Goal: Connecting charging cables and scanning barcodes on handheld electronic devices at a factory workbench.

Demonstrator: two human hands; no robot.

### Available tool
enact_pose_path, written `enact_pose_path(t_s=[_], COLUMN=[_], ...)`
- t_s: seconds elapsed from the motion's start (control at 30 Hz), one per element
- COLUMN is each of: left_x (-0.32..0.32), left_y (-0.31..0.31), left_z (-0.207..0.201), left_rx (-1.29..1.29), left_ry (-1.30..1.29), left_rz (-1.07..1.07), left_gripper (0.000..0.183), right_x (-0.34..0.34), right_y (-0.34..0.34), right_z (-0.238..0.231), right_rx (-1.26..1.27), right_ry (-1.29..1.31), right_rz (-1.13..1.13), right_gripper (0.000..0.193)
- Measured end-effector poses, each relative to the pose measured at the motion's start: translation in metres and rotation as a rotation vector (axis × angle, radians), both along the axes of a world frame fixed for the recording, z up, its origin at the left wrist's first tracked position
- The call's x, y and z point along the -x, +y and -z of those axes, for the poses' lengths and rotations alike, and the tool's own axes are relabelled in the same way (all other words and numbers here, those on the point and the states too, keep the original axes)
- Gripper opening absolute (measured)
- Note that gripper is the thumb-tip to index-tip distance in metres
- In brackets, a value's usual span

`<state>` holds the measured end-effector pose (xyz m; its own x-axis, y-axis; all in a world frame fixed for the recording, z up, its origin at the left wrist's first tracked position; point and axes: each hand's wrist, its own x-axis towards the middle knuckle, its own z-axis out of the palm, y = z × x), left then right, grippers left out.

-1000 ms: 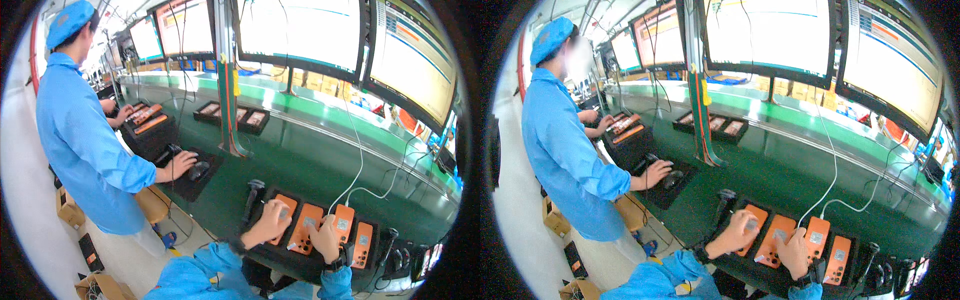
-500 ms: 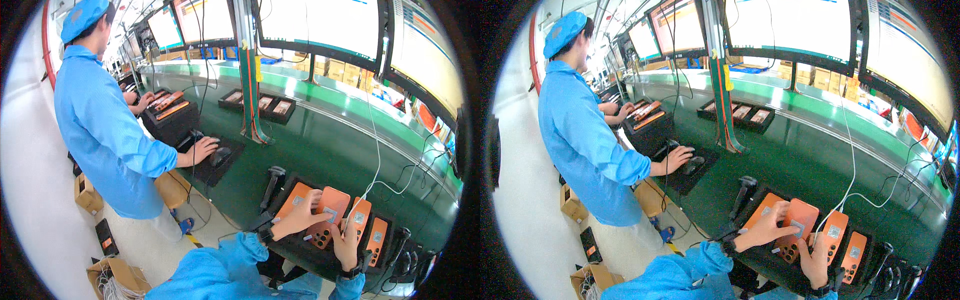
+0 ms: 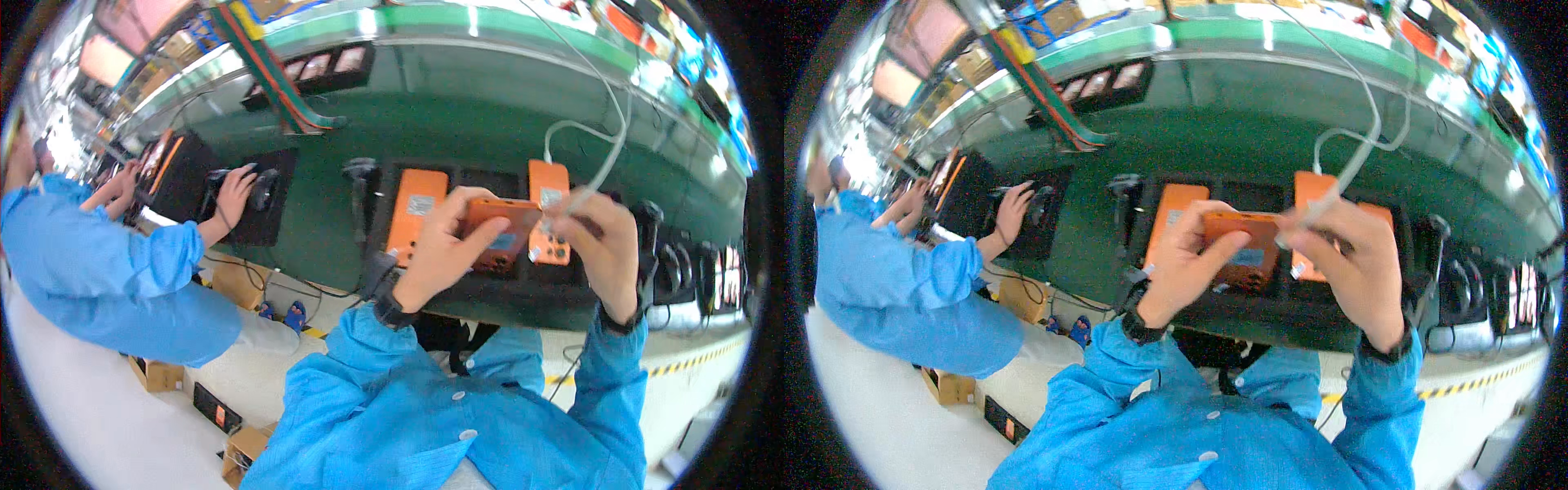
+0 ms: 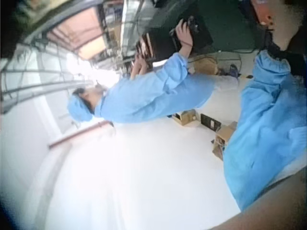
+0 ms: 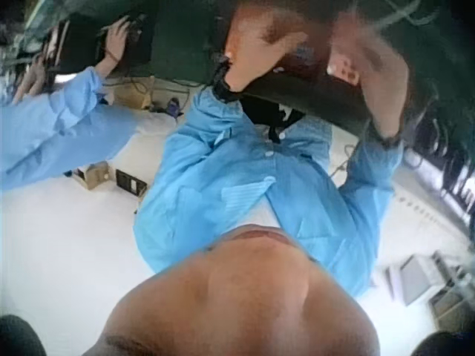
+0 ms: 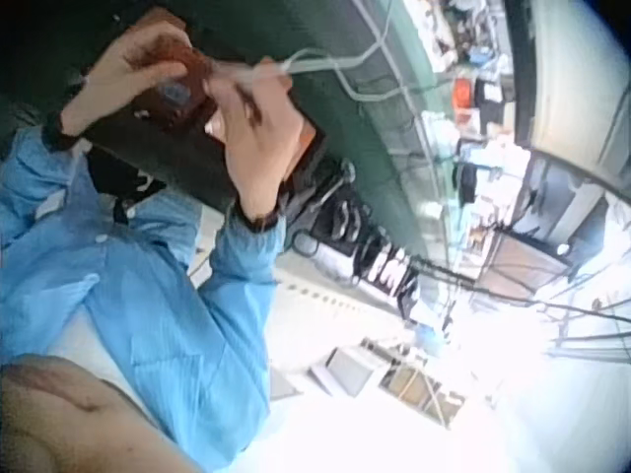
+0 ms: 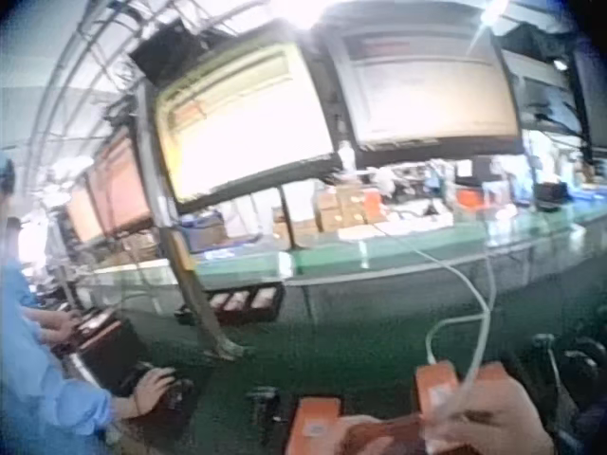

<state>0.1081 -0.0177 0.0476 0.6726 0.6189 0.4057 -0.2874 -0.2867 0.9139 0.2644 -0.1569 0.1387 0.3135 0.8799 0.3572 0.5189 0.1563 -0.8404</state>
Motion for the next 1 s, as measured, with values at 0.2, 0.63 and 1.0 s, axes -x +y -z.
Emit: enact_pose_path(t_s=[0.2,0.63,1.0], left_x=[-0.003,0.010,0.024], left_y=[-0.012,-0.011,0.091], left_z=[-0.003,-0.007,-0.033], left_rx=[0.161,-0.200,-0.042], left_ry=[-0.106,-0.018,0.297], left_rz=[0.020,-0.095,-0.028], left_gripper=[0.030,0.029,0.026], right_x=[0.004,0.011,-0.037], right_y=[0.026,0.033,0.058], right_z=[0.003,-0.001,0.069], right_rx=[-0.147,-0.153,0.205], right_ry=[-0.117,-0.341,0.016], right_rz=[-0.024,-0.160,-0.190], right_gripper=[0.014,0.012,0.061])
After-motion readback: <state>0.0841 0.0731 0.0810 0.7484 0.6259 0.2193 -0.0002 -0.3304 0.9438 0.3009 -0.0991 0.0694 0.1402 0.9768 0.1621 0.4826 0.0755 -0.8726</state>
